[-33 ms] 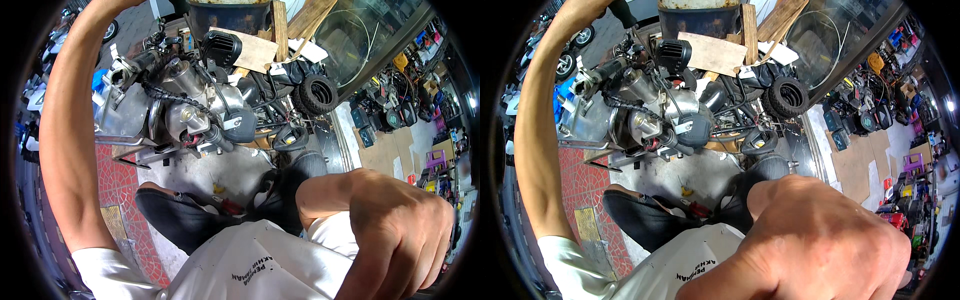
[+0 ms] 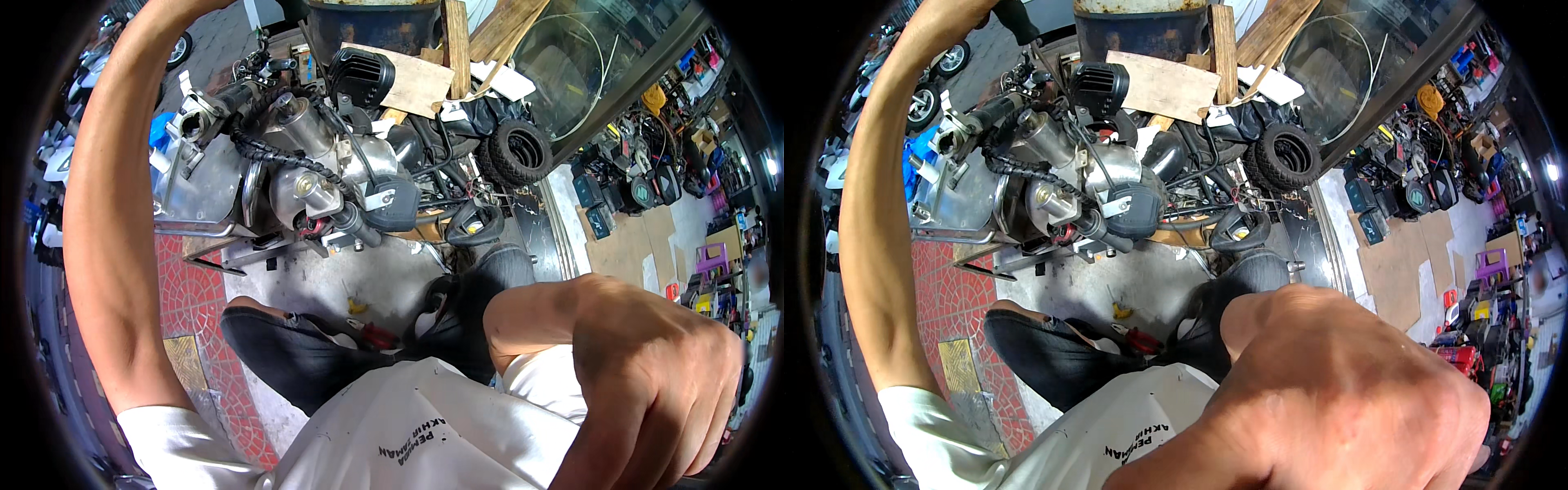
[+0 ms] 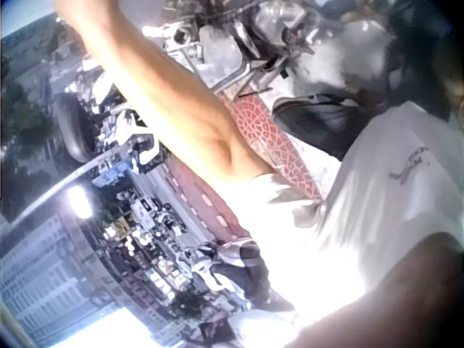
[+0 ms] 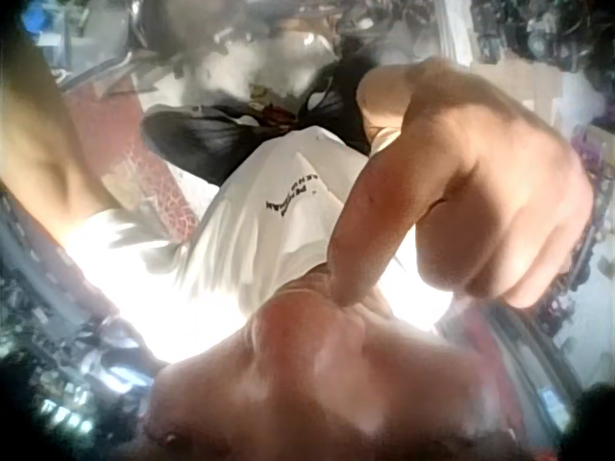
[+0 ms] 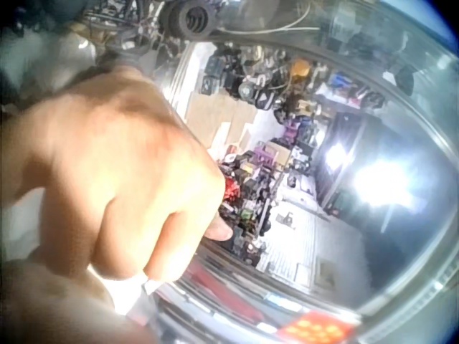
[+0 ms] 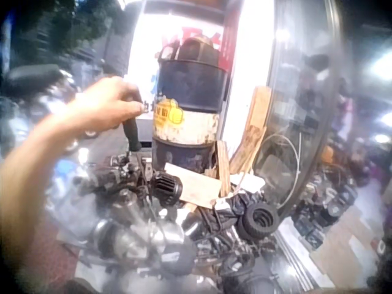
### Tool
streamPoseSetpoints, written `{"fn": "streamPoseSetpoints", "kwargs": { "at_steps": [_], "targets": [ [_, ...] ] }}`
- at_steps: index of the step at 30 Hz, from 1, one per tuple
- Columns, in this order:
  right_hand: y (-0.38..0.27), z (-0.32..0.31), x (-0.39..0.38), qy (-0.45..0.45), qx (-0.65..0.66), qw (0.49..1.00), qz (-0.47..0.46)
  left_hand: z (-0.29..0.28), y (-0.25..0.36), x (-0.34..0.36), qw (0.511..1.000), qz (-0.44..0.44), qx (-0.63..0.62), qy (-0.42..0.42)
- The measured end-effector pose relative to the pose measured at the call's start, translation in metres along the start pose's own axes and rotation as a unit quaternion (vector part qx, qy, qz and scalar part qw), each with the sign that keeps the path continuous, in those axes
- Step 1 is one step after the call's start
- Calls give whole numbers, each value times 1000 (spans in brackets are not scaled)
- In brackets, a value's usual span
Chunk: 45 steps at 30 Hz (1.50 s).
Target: The person works on a motorcycle engine, using a red-handled screwdriver to tighten bolts on the cylinder head and a green-handled screwdriver to adjust the spark plug cap. The person also manipulates the engine's cooling fins and wiring with their hands.
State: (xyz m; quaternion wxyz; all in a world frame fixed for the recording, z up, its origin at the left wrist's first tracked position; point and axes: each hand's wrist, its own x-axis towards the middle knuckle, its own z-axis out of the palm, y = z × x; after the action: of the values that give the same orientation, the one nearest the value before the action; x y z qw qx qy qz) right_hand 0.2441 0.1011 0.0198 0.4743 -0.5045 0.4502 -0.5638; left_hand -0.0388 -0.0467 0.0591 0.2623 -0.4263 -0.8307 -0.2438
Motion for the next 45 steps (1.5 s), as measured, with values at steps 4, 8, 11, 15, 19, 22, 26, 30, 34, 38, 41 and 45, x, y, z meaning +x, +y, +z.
{"fn": "streamPoseSetpoints", "kwargs": {
  "at_steps": [4, 8, 11, 15, 19, 22, 26, 30, 34, 38, 41, 45],
  "targets": [
    [9, -3, 11, 37, -51, 995, -81, -1, 1, 6, 994, -96, -20, -48],
    [31, 4, 14, 139, -191, 940, -248, -2, -2, 7, 991, -115, -18, -71],
    [44, 9, 15, 193, -260, 892, -315, -1, -2, 3, 996, -67, -36, -38],
    [54, 10, 17, 230, -304, 855, -352, -1, 3, -6, 998, -49, -38, -31],
    [59, 11, 19, 252, -330, 833, -366, -5, 9, -11, 998, -38, -45, -35],
    [59, 18, 15, 266, -347, 819, -371, -5, 12, -3, 992, -102, -36, -59],
    [60, 24, 20, 301, -375, 786, -389, -2, 12, 1, 992, -106, -38, -52],
    [76, 12, 51, 357, -492, 611, -507, -2, 12, -9, 997, -65, -17, -43],
    [68, 7, 36, 338, -474, 614, -532, -10, 17, -7, 994, -81, -33, -72],
    [49, -45, -35, 340, -335, 769, -426, -13, 19, -4, 987, -115, -60, -92],
    [77, -132, -50, 690, -410, 556, -215, -19, 11, -13, 992, -11, -95, -87],
    [110, -239, -57, 744, -552, 375, -33, -29, 0, -15, 974, -33, -167, -151]
  ]
}}
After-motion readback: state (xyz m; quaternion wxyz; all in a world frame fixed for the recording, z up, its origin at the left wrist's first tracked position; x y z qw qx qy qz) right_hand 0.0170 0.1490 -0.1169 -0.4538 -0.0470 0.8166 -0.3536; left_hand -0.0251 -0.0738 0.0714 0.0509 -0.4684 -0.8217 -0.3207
